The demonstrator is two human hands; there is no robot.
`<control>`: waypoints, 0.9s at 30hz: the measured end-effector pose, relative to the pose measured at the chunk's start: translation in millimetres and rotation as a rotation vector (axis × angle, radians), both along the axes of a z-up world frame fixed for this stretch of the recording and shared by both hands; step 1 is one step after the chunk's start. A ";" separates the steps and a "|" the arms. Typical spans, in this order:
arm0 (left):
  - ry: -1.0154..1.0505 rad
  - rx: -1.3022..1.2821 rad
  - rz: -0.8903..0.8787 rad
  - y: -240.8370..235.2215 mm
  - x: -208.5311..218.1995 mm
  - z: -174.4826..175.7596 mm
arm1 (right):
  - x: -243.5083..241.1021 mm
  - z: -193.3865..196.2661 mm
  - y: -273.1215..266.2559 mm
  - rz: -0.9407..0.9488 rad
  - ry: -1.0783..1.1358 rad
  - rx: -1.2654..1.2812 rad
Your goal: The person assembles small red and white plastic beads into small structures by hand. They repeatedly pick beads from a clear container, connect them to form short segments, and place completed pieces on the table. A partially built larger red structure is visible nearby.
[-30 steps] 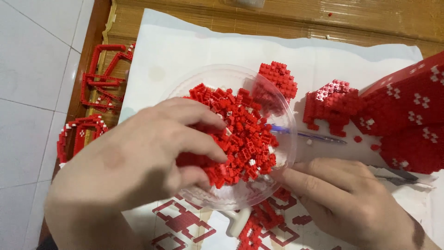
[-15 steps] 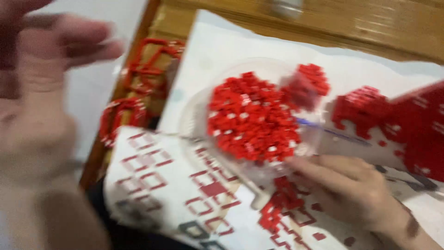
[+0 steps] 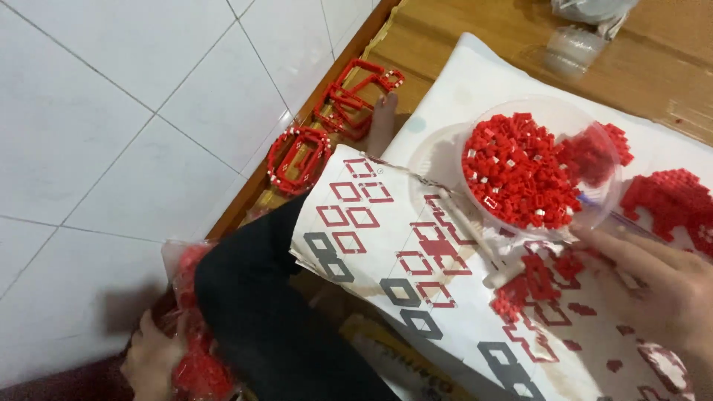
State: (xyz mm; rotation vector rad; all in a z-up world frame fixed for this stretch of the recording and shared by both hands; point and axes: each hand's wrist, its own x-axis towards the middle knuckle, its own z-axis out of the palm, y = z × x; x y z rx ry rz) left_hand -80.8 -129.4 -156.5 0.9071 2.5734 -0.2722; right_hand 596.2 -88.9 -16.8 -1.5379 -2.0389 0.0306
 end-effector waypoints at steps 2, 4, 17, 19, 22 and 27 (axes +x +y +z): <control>-0.090 0.123 0.121 19.0 29.8 44.5 | 12.2 4.2 -2.5 0.099 -0.089 0.038; -0.125 0.038 0.032 41.8 3.4 12.3 | 11.6 7.1 -18.6 0.041 -0.041 0.046; 0.367 0.830 -0.881 28.3 -70.3 84.7 | -68.2 49.9 -85.9 -0.094 0.163 -0.086; 0.195 0.798 -0.725 33.3 -10.6 176.1 | -104.4 73.3 -78.9 -0.103 0.252 -0.100; 0.008 0.658 -0.660 14.0 55.5 243.7 | -141.6 96.5 -63.9 -0.048 0.392 -0.083; -0.132 0.667 -1.231 8.1 160.7 301.7 | -169.8 141.6 -38.2 0.057 0.442 -0.089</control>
